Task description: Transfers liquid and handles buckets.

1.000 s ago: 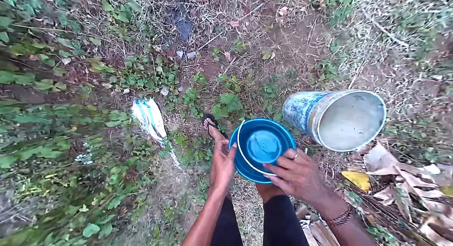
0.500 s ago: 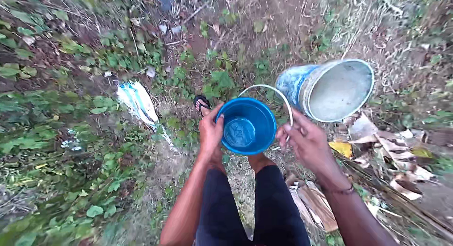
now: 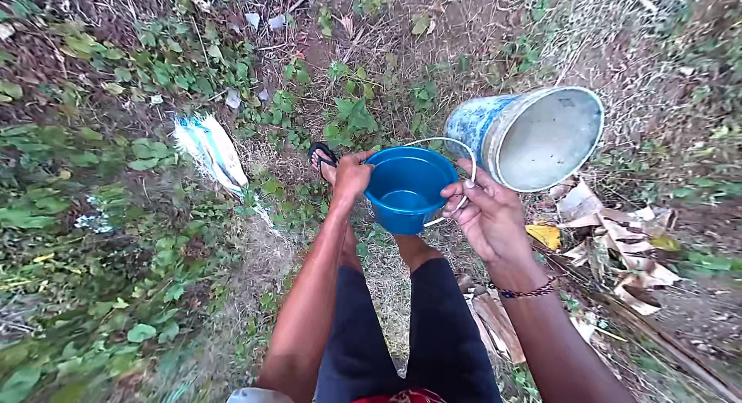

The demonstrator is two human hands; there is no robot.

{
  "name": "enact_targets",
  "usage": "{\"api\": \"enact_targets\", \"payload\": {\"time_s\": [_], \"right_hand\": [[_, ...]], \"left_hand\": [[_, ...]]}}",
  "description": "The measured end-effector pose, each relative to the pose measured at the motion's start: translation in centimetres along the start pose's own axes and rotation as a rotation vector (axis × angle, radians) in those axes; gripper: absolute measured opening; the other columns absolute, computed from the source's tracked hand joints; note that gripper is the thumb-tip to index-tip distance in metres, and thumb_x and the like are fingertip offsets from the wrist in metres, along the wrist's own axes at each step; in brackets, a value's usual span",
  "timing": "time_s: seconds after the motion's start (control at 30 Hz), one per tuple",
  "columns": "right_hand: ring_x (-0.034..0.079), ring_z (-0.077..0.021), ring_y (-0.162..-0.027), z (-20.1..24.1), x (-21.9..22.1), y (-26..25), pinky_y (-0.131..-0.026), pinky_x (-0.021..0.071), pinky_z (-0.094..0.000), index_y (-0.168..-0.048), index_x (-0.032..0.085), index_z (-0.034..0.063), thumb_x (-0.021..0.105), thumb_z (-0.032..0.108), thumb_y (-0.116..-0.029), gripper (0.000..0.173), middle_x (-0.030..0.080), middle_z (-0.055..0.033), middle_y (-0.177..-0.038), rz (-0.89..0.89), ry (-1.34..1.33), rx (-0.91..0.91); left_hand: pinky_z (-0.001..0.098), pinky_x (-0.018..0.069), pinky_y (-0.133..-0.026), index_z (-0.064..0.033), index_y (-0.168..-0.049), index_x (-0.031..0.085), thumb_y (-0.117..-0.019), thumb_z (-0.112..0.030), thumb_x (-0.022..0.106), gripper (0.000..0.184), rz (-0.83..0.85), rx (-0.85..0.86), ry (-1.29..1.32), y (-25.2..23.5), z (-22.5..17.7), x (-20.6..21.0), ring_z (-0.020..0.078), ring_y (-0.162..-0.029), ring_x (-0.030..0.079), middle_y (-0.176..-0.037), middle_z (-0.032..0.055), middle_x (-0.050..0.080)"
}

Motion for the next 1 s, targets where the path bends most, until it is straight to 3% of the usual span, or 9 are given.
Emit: {"api": "enact_targets", "payload": {"time_s": [0.27, 1.0], "right_hand": [[0.068, -0.0152, -0.066, -0.8, -1.2, 0.1, -0.064, 0.0616, -0.0300, -0.152, 0.043, 0.0090, 0.034, 0.011, -0.1096, 0.044, 0.070, -0.0101, -0.089, 0.044, -0.076, -0.094], [0.066, -0.0136, -0.063, -0.9, -1.2, 0.2, -0.060, 0.0605, -0.0279, -0.151, 0.045, 0.0096, 0.033, 0.011, -0.1102, 0.042, 0.069, -0.0098, -0.085, 0.027, -0.119, -0.080]], "left_hand": [[0.0507, 0.0568, -0.091, -0.0155, -0.123, 0.075, -0.0944, -0.005, 0.059, 0.034, 0.029, 0.009, 0.007, -0.3, -0.4, 1.9, 0.0217, -0.105, 0.071, -0.115, 0.0086, 0.075], [0.0519, 0.0569, -0.093, -0.0175, -0.124, 0.075, -0.0947, -0.006, 0.060, 0.034, 0.057, 0.022, -0.041, -0.3, 0.8, 2.9, 0.0215, -0.106, 0.071, -0.117, 0.0079, 0.075]]}}
Point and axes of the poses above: each hand's wrist, its own y-axis away from the middle knuckle, its own x-axis out of the palm, z = x × y, the point moved 3 cm from there along -y, towards the middle knuckle
